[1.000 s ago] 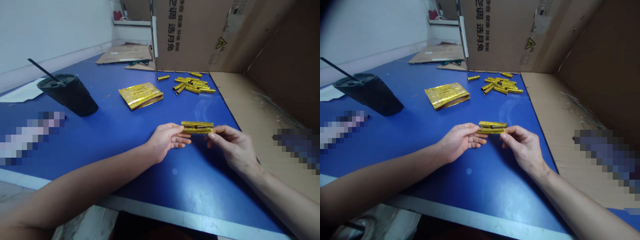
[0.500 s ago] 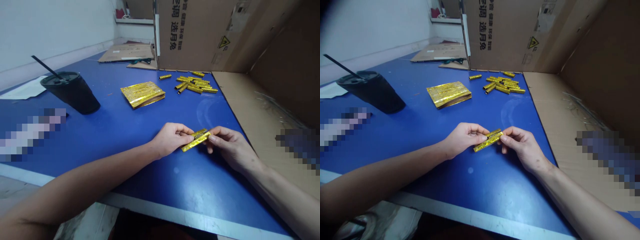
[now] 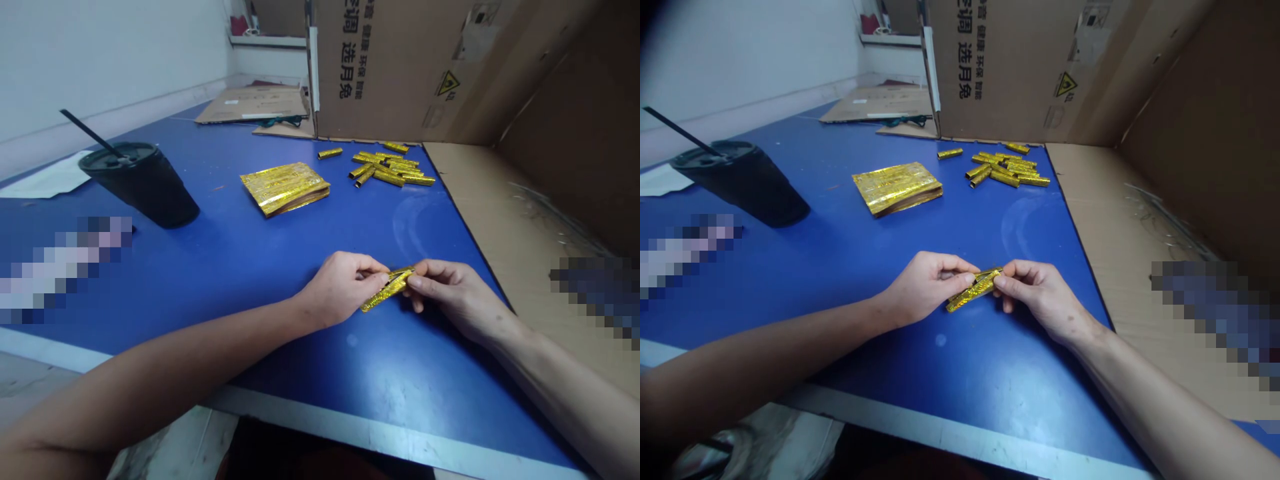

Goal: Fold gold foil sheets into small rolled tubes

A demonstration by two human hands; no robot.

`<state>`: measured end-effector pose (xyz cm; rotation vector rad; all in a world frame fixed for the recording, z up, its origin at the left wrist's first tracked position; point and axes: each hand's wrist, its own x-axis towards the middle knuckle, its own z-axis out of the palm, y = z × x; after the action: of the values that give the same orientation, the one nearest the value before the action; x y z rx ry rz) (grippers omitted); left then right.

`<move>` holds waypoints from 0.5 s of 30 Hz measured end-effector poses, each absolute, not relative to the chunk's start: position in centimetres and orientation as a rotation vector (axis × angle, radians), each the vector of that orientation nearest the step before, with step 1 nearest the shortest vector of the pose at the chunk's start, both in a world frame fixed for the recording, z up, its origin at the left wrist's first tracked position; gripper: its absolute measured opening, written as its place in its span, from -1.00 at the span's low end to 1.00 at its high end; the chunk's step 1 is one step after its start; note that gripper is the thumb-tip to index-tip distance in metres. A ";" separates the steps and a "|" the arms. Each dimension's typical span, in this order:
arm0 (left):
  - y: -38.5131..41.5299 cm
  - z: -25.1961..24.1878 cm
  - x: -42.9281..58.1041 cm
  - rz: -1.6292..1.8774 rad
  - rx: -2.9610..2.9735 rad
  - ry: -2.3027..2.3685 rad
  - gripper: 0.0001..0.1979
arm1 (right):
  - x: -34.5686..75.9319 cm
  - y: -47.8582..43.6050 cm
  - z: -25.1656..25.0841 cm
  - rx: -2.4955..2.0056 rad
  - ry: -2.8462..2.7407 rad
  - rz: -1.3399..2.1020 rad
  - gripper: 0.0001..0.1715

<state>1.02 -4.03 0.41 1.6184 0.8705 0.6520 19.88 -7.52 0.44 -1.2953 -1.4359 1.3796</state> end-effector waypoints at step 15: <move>-4.5 0.4 0.9 0.674 1.994 0.843 -0.76 | 19.5 -7.7 1.0 -1.360 -1.267 1.560 -0.78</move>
<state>0.86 -4.51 0.41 1.9943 0.8434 0.6736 19.46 -7.68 1.04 -1.3600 -1.2674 1.5600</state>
